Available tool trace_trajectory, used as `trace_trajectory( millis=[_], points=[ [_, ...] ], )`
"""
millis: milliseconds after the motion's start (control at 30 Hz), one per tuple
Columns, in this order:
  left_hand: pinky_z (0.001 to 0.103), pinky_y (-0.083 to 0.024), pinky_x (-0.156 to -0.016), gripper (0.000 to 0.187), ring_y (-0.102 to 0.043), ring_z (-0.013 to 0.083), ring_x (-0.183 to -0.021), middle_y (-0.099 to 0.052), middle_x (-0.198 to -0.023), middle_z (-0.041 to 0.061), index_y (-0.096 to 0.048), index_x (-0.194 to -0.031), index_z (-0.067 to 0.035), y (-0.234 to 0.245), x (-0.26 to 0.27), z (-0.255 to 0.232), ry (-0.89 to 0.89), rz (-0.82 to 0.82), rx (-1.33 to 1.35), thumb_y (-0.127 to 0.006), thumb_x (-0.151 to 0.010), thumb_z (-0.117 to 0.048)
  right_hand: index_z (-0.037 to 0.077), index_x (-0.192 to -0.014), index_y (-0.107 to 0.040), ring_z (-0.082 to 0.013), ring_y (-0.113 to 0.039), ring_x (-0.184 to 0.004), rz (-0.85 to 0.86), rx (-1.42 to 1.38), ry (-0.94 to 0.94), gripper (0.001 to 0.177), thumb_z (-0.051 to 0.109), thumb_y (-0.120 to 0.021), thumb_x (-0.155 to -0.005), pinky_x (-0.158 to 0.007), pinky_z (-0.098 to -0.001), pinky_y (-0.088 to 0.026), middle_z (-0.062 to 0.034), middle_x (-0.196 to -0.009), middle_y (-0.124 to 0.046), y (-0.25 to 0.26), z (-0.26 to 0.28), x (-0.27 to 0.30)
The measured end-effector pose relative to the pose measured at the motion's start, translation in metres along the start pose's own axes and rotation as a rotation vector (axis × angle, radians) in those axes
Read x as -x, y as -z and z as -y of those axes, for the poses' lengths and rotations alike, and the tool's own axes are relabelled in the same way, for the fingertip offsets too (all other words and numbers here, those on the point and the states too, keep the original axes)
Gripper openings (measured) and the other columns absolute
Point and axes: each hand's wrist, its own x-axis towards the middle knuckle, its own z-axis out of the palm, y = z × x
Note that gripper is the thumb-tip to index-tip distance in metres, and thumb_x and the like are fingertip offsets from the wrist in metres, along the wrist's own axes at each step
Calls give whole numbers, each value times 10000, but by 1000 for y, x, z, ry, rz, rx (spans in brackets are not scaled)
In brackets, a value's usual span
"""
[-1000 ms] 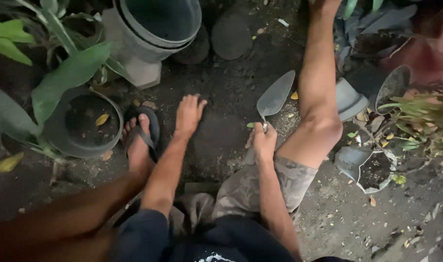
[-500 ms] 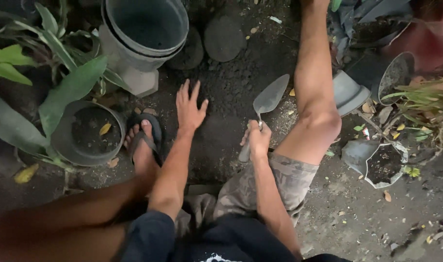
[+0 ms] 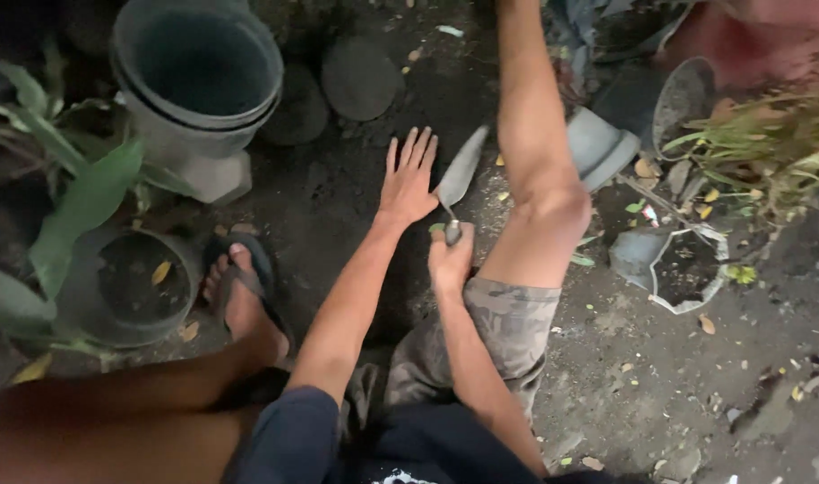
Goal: Mixing and moving soil using a small hand trowel in a nursery environment.
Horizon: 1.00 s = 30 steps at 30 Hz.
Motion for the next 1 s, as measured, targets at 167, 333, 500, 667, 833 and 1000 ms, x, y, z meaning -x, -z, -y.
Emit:
trace_trajectory(
  millis=[167, 333, 500, 667, 833, 1000],
  points=[
    [583, -30, -1299, 929, -309, 288, -1534, -396, -1612, 146, -327, -1600, -65, -18, -23, -3, -48, 58, -24, -788, -822, -279, 81, -1072, -619, -206, -534, -837, -43, -11, -24, 264, 131, -701, -826, -774, -376, -441, -55, -892, -530, 1, -8, -14],
    [567, -102, -1278, 835, -483, 264, -1349, -578, -1354, 103, -470, -1490, -94, -54, -19, -1, -4, 123, -13, -833, -749, -218, 105, -1000, -604, -181, -531, -778, -110, -21, -60, 228, 148, -701, -798, -720, -356, -444, -32, -827, -504, -1, -7, -26],
    [457, -379, -1139, 419, -622, 281, -1184, -623, -1214, 74, -512, -1492, -143, -25, 13, -4, -19, -81, 314, -528, -1073, -123, 106, -981, -600, -168, -557, -761, -71, -111, -34, 184, 107, -683, -817, -694, -337, -459, -23, -825, -545, 1, 2, -20],
    [488, -519, -1017, 201, -670, 375, -1135, -716, -1140, 169, -695, -1212, -76, 20, 27, 3, 272, -687, 705, -615, -1031, -40, 137, -987, -599, -137, -553, -698, 43, -135, 16, 204, 109, -698, -811, -616, -294, -448, -4, -792, -524, -6, 13, -10],
    [438, -572, -918, 251, -704, 233, -1027, -719, -1089, 44, -688, -1207, -161, -19, 97, 74, 970, -826, 865, -751, -965, -144, 131, -902, -630, -176, -590, -521, 285, -39, 22, 100, 148, -696, -829, -470, -309, -480, -44, -658, -590, -24, 0, -1],
    [413, -624, -791, 168, -712, 240, -911, -679, -911, 20, -727, -1066, -161, -28, 174, 87, 1058, -528, 675, -787, -918, -213, 19, -1095, -658, -237, -653, -461, 676, 131, 93, 276, 234, -663, -923, -400, -383, -540, -159, -650, -669, -32, 14, 34]
  ],
)
